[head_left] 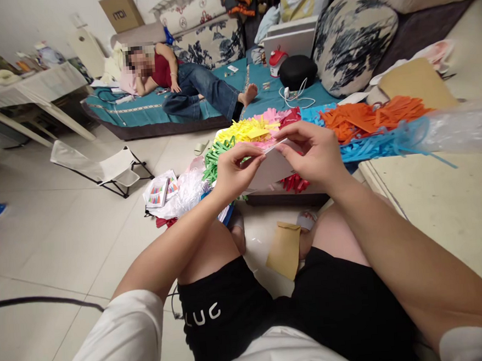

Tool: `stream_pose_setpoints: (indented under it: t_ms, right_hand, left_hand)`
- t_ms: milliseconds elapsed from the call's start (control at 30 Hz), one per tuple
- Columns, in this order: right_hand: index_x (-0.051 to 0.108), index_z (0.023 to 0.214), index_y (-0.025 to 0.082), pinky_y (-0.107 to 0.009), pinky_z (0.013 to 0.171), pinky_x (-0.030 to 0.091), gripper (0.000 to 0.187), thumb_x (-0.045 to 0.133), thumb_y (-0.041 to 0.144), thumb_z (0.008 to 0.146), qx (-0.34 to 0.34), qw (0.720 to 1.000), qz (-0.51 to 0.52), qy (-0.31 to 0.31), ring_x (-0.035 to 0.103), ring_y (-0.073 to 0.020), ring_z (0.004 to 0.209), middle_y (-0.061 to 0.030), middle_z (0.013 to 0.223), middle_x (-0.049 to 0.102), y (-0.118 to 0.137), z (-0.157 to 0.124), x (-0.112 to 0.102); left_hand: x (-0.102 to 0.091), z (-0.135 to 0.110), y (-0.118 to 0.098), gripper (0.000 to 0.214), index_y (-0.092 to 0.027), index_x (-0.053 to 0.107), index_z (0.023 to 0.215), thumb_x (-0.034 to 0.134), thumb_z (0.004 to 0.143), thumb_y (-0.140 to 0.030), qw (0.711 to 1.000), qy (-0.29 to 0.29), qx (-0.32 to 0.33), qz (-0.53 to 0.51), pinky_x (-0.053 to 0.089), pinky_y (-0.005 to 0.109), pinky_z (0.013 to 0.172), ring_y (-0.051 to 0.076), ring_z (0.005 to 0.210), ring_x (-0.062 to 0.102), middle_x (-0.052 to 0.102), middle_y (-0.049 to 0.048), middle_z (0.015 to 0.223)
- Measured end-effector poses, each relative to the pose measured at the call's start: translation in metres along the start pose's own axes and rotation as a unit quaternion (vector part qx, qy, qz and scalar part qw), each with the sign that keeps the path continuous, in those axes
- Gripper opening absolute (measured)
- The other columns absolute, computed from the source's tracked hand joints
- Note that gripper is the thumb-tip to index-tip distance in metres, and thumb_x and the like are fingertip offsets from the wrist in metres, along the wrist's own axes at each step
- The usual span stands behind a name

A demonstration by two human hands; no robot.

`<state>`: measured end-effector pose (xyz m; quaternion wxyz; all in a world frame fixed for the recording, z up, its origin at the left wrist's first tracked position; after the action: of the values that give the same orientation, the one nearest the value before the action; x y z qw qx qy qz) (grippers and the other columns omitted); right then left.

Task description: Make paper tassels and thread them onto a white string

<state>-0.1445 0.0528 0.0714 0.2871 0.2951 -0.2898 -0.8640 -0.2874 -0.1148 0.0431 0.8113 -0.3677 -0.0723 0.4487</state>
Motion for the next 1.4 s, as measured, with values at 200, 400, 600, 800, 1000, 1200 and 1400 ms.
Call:
stream_pose_setpoints:
  t_ms: [200, 400, 600, 800, 1000, 1200, 1400]
  right_hand:
    - [0.085, 0.115, 0.026, -0.051, 0.105, 0.071, 0.016, 0.079, 0.03, 0.1, -0.012, 0.999, -0.047, 0.009, 0.086, -0.0329, 0.111, -0.009, 0.119, 0.087, 0.004, -0.002, 0.005]
    - [0.081, 0.125, 0.026, -0.048, 0.107, 0.069, 0.026, 0.083, 0.034, 0.1, 0.013, 0.999, -0.044, 0.029, 0.085, -0.0311, 0.112, -0.009, 0.12, 0.087, -0.005, 0.0, 0.011]
    - [0.067, 0.13, 0.028, -0.042, 0.081, 0.069, 0.055, 0.083, 0.071, 0.099, 0.128, 0.99, 0.06, -0.008, 0.083, -0.0282, 0.092, -0.0077, 0.103, 0.084, -0.06, 0.015, -0.006]
    - [0.069, 0.114, 0.025, -0.043, 0.078, 0.07, 0.078, 0.093, 0.09, 0.077, 0.246, 0.953, 0.164, 0.066, 0.082, -0.0292, 0.091, -0.0086, 0.097, 0.082, -0.056, 0.01, 0.008]
    - [0.078, 0.102, 0.024, -0.049, 0.097, 0.07, 0.059, 0.086, 0.081, 0.087, 0.177, 0.975, 0.13, 0.012, 0.083, -0.034, 0.104, -0.0084, 0.097, 0.083, -0.039, 0.006, 0.022]
    - [0.085, 0.122, 0.021, -0.05, 0.101, 0.06, 0.027, 0.07, 0.039, 0.109, 0.012, 0.98, -0.191, 0.046, 0.082, -0.0379, 0.114, -0.0168, 0.124, 0.088, -0.019, 0.003, 0.005]
    - [0.082, 0.138, 0.023, -0.052, 0.108, 0.046, 0.032, 0.065, 0.021, 0.11, -0.062, 0.946, -0.303, 0.093, 0.079, -0.039, 0.129, -0.0159, 0.141, 0.087, 0.006, -0.004, 0.011]
  left_hand:
    - [0.003, 0.001, 0.006, 0.064, -0.024, 0.079, 0.109, 0.091, 0.091, -0.084, 0.997, 0.031, -0.051, -0.041, 0.067, 0.034, 0.089, 0.018, 0.091, 0.08, 0.085, 0.0073, 0.103]
    - [-0.001, 0.005, 0.009, 0.061, -0.021, 0.08, 0.085, 0.097, 0.087, -0.08, 0.993, 0.041, -0.103, -0.026, 0.06, 0.033, 0.074, 0.018, 0.076, 0.072, 0.081, 0.0051, 0.083]
    - [-0.018, 0.011, 0.043, 0.059, -0.022, 0.078, 0.082, 0.103, 0.079, -0.076, 0.97, -0.095, -0.205, -0.088, 0.05, 0.029, 0.066, 0.015, 0.071, 0.065, 0.076, 0.0016, 0.078]
    - [-0.033, 0.02, 0.072, 0.059, -0.024, 0.067, 0.081, 0.106, 0.081, -0.068, 0.913, -0.223, -0.288, -0.184, 0.057, 0.029, 0.07, 0.014, 0.07, 0.066, 0.068, -0.0021, 0.071]
    - [-0.056, 0.025, 0.085, 0.059, -0.026, 0.068, 0.089, 0.102, 0.08, -0.073, 0.939, -0.203, -0.227, -0.161, 0.064, 0.031, 0.084, 0.017, 0.088, 0.076, 0.075, 0.001, 0.086]
    - [-0.07, 0.022, 0.048, 0.08, -0.03, 0.073, 0.139, 0.095, 0.084, -0.084, 0.99, -0.113, -0.042, 0.071, 0.062, 0.046, 0.12, 0.032, 0.148, 0.073, 0.079, 0.015, 0.154]
    - [-0.048, 0.017, 0.005, 0.051, -0.023, 0.085, 0.123, 0.082, 0.105, -0.071, 0.984, 0.056, 0.078, 0.15, 0.067, 0.044, 0.111, 0.03, 0.118, 0.086, 0.09, 0.0147, 0.123]
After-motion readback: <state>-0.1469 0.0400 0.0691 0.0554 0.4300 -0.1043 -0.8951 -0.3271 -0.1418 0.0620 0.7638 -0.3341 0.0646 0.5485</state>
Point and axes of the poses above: each hand's wrist, its own z-axis towards the middle knuckle, its own x-axis out of the palm, y = z × x, the point moved 2 cm from there along z, towards the middle knuckle
